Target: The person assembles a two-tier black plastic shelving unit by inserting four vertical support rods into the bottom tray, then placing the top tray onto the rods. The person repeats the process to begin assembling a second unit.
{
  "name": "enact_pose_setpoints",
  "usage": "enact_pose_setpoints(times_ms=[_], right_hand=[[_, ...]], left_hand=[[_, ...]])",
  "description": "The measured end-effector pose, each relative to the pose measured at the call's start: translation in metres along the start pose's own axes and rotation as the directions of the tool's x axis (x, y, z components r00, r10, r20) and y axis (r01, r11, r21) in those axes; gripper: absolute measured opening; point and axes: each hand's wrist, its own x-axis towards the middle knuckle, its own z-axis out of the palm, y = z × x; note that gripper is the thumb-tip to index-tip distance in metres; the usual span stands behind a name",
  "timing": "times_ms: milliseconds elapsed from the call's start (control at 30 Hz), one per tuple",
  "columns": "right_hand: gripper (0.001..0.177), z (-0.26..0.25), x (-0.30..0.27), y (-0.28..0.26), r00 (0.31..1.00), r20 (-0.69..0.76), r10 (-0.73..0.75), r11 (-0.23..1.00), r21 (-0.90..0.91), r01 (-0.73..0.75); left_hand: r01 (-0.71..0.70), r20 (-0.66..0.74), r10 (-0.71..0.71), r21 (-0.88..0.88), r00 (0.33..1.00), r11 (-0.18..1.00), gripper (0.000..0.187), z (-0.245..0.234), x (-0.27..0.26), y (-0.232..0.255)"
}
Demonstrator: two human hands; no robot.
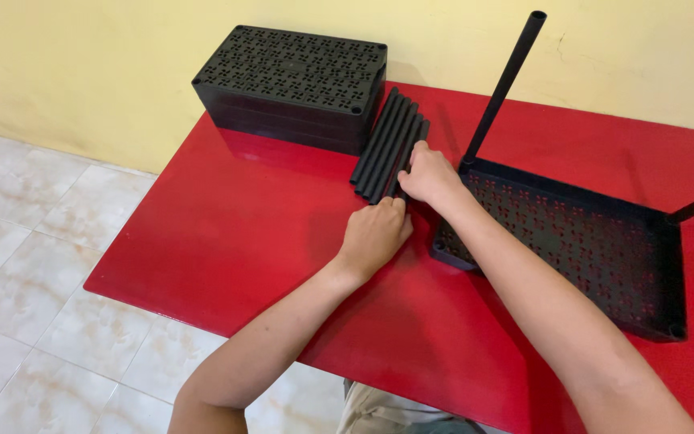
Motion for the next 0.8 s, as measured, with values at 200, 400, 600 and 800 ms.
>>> enact_pose_setpoints(times_ms=[200,400,600,800], right_hand=[[0.051,-0.037,-0.019,-0.019,0.981,0.063,0.182,0.918,0.345,-0.193],[0.077,-0.068,-0.043,-0.023,0.969,-0.215,-0.123,0.91,0.366,0.196],[0.049,-0.091,-0.067,-0.005,0.962,-0.134,-0.239,0.507,0.828,0.241],[0.028,-0.1,-0.092,0.022,0.943,-0.141,-0.303,0.08,0.982,0.173]], left_hand=[[0.057,-0.085,-0.089,-0.325,0.992,0.944,0.028,-0.033,0.001,0.003],[0.064,-0.065,-0.143,-0.667,0.988,0.742,0.049,-0.048,0.001,0.008],[0.076,0.031,-0.081,-0.767,0.996,0.637,0.042,-0.036,-0.005,0.013],[0.015,0.098,0.127,-0.844,0.987,0.537,0.047,-0.02,-0.009,0.016]])
